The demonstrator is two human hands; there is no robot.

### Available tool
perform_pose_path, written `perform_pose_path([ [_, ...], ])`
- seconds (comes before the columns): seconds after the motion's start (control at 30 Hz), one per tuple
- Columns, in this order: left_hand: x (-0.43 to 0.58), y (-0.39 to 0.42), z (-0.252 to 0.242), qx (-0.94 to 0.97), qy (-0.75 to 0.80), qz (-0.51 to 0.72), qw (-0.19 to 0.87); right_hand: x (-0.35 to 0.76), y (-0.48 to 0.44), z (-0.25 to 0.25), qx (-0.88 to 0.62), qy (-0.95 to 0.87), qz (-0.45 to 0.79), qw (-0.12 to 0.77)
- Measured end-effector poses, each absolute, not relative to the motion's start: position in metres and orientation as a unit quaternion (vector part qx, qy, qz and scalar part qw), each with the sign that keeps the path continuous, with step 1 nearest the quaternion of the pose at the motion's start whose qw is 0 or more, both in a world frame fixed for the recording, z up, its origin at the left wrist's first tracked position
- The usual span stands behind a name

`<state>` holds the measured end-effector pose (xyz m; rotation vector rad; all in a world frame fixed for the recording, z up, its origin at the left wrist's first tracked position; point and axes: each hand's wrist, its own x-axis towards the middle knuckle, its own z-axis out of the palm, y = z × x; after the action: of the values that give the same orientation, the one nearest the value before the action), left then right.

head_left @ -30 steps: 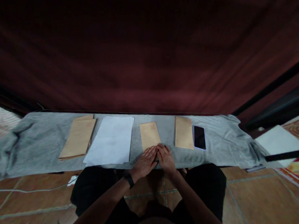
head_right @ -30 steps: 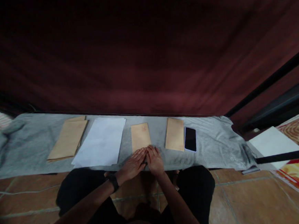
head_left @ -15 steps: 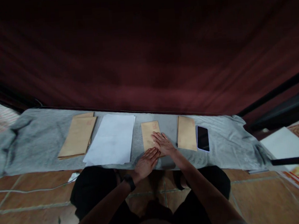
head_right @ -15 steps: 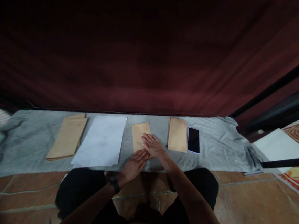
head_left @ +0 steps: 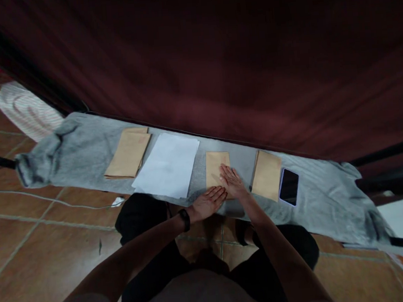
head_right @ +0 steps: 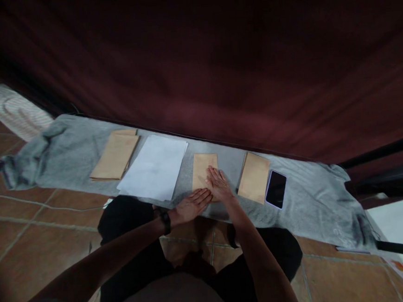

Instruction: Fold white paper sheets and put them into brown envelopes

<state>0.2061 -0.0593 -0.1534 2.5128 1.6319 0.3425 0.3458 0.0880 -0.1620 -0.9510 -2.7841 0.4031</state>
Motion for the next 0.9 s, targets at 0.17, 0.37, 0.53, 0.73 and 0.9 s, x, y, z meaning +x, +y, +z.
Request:
perform_pose_path([
  [0.17,0.208,-0.061,-0.156,0.825,0.548,0.123,0.064,0.384,0.046,-0.164,-0.289,-0.941,0.143,0.105],
  [0.37,0.210,-0.064,-0.154,0.817,0.554,0.145,0.073,0.412,0.012,-0.164,-0.290,-0.935,0.151,0.138],
  [0.53,0.209,-0.060,-0.151,0.809,0.558,0.166,0.073,0.408,0.012,-0.159,-0.327,-0.908,0.178,0.192],
  [0.73,0.202,-0.058,-0.149,0.787,0.571,0.210,0.098,0.392,0.017,-0.157,-0.396,-0.875,0.175,0.217],
  [0.9,0.202,-0.061,-0.151,0.775,0.583,0.225,0.096,0.385,0.005,-0.157,-0.414,-0.874,0.125,0.222],
])
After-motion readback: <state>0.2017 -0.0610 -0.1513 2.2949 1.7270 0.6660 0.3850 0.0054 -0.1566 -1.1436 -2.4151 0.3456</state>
